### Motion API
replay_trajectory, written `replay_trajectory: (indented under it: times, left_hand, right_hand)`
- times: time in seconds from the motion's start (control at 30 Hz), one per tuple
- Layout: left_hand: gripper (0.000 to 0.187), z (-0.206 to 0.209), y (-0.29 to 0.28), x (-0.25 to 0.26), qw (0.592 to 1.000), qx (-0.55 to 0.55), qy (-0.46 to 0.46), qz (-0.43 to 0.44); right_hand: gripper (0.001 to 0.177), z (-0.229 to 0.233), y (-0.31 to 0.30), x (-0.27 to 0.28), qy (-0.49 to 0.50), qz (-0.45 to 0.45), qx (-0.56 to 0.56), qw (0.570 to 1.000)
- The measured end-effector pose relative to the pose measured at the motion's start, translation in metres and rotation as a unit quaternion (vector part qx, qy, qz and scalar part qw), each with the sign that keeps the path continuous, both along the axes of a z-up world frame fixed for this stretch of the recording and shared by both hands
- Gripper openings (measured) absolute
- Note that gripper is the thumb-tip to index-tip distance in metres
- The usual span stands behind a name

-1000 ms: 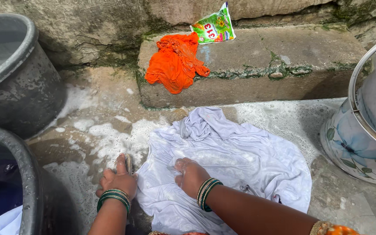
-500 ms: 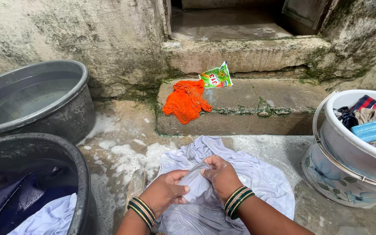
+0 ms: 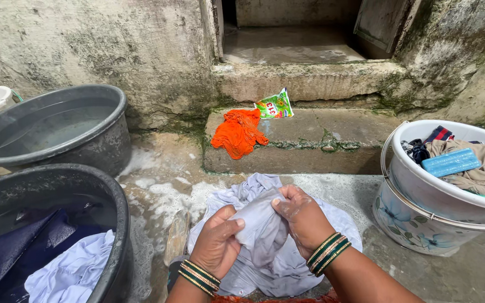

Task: The person washes a light-colored shirt by hand on a stone surface, using a brush to scrub the fabric and rinsing it in a bucket of soapy water.

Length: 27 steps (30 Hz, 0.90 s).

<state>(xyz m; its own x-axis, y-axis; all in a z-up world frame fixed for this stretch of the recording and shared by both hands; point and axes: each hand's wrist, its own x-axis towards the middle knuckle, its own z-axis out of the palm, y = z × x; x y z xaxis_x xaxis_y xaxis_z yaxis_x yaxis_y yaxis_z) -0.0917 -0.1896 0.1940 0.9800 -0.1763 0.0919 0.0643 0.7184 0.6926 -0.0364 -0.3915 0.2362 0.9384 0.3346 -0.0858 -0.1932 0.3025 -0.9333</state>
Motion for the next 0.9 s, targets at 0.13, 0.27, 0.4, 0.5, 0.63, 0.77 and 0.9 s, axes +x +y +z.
replay_trajectory:
  times: [0.13,0.27,0.4,0.5,0.63,0.77,0.9]
  left_hand:
    - [0.029,0.003,-0.001,0.002,0.986,0.136,0.097,0.023]
    - [0.021,0.005,-0.006,0.004,0.956,0.233,0.166,0.061]
    - [0.02,0.028,0.004,0.013,0.984,0.129,0.102,0.063]
    - [0.024,0.044,0.02,0.035,0.982,0.183,0.003,-0.035]
    - [0.042,0.053,0.027,0.077,0.926,0.299,-0.071,-0.217]
    - [0.041,0.025,0.005,0.112,0.853,0.492,-0.151,-0.085]
    - [0.042,-0.029,0.044,0.125,0.659,0.726,0.04,0.192]
  right_hand:
    - [0.013,0.002,-0.018,0.006,0.087,-0.019,0.096,0.991]
    - [0.036,-0.002,-0.019,0.014,0.23,0.07,0.175,0.955]
    - [0.098,-0.012,-0.027,0.022,0.263,0.206,0.202,0.921]
    - [0.098,-0.038,-0.017,0.026,0.191,0.454,0.383,0.782]
    - [0.09,-0.046,0.001,0.015,0.273,0.382,0.188,0.863]
    - [0.055,-0.054,0.01,0.013,0.231,0.364,0.177,0.885]
    - [0.054,-0.055,0.006,0.023,0.232,0.296,0.164,0.912]
